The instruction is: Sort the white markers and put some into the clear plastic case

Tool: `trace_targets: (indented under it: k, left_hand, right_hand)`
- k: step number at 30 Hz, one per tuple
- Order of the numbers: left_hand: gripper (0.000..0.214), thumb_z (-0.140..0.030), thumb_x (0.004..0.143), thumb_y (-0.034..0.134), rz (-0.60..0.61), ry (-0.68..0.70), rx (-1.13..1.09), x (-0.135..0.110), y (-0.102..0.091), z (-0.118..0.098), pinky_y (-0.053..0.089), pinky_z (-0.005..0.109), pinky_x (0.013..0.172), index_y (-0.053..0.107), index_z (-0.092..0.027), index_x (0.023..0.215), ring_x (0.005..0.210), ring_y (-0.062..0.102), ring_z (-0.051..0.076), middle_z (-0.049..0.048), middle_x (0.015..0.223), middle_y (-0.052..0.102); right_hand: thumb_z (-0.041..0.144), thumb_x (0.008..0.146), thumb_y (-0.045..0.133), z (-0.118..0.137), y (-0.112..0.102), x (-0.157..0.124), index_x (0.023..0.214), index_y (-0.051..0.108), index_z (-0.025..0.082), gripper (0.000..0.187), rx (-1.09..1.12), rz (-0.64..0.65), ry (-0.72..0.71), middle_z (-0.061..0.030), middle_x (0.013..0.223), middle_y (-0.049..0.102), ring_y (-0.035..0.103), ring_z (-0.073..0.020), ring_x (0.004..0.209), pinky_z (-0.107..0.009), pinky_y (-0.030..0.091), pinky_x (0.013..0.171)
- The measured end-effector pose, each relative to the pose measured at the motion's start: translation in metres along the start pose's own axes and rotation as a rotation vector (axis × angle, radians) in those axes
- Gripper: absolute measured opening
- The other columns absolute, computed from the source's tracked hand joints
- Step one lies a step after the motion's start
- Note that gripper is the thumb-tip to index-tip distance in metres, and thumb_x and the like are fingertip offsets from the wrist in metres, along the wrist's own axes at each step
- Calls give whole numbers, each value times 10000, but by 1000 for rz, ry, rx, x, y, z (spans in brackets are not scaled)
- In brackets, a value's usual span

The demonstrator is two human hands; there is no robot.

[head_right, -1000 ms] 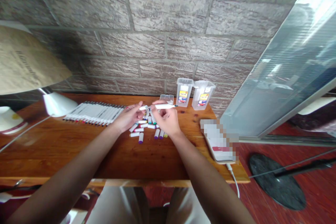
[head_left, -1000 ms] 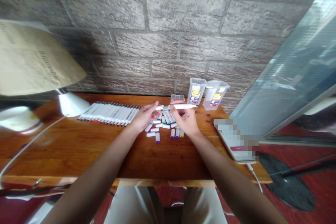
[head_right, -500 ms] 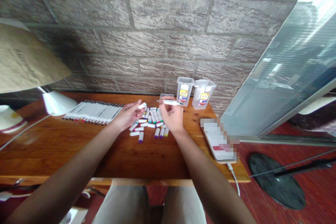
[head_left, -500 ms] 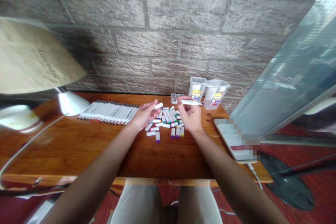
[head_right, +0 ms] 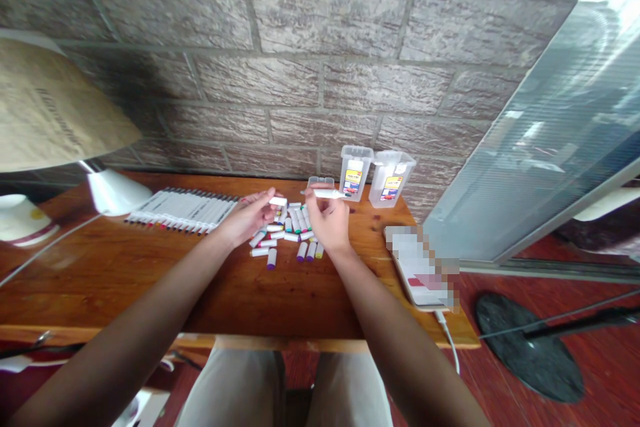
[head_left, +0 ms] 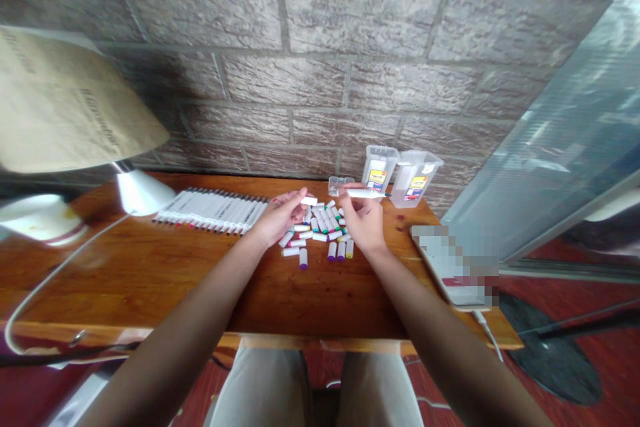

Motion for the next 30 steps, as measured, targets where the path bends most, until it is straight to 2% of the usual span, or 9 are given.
trace_targets:
  k: [5, 9, 12, 19, 25, 30]
  left_hand:
    - [417, -441, 583, 938, 2, 20, 31, 0, -1, 1, 309, 161, 447, 700, -135, 736, 478, 417, 29, -13, 636, 611]
    - [458, -404, 536, 961, 1, 25, 51, -1, -1, 2, 290, 166, 447, 750, -129, 835, 480, 432, 35, -23, 607, 595]
    - [466, -386, 529, 965, 13, 19, 79, -1, 0, 1, 294, 169, 456, 769, -137, 871, 487, 442, 41, -33, 582, 577]
    - [518, -380, 488, 976, -21, 1, 107, -1, -5, 4, 330, 170, 470, 782, -142, 905, 520, 498, 52, -8, 633, 636]
    - [478, -332, 478, 974, -34, 15, 155, 0, -7, 4, 362, 176, 475, 779, -145, 872, 519, 531, 63, -10, 635, 655]
    - [441, -296, 489, 969, -58, 94, 181, 2, -12, 1, 432, 183, 516, 788, -151, 864, 552, 578, 71, 4, 705, 715]
  right_hand:
    - [654, 826, 658, -11, 2, 0, 688, 615, 177, 498, 83, -27, 171, 15, 570, 572, 510, -120, 539, -253, 412, 534]
    - [749, 767, 643, -17, 0, 1, 580, 534, 201, 588, 137, -44, 313, 30, 488, 499, 444, -107, 472, -260, 365, 481]
    - [745, 758, 658, -20, -2, 2, 545, 514, 208, 595, 157, -58, 357, 32, 467, 476, 421, -103, 452, -267, 344, 469]
    - [725, 769, 665, -21, 8, -1, 554, 523, 201, 584, 173, 44, 333, 31, 488, 493, 402, -93, 456, -263, 313, 470]
    - [699, 708, 740, -16, 17, -4, 600, 558, 188, 553, 249, 124, 341, 51, 514, 474, 371, -81, 479, -260, 285, 476]
    - [634, 672, 801, -15, 25, -6, 872, 693, 179, 509, 390, 220, 387, 67, 570, 491, 337, -70, 461, -253, 228, 446]
Point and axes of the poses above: each hand's wrist, its own x-axis towards the middle knuckle, its own y-axis out of the palm, z = x × y, the point moved 7 cm from there along x, towards the middle knuckle
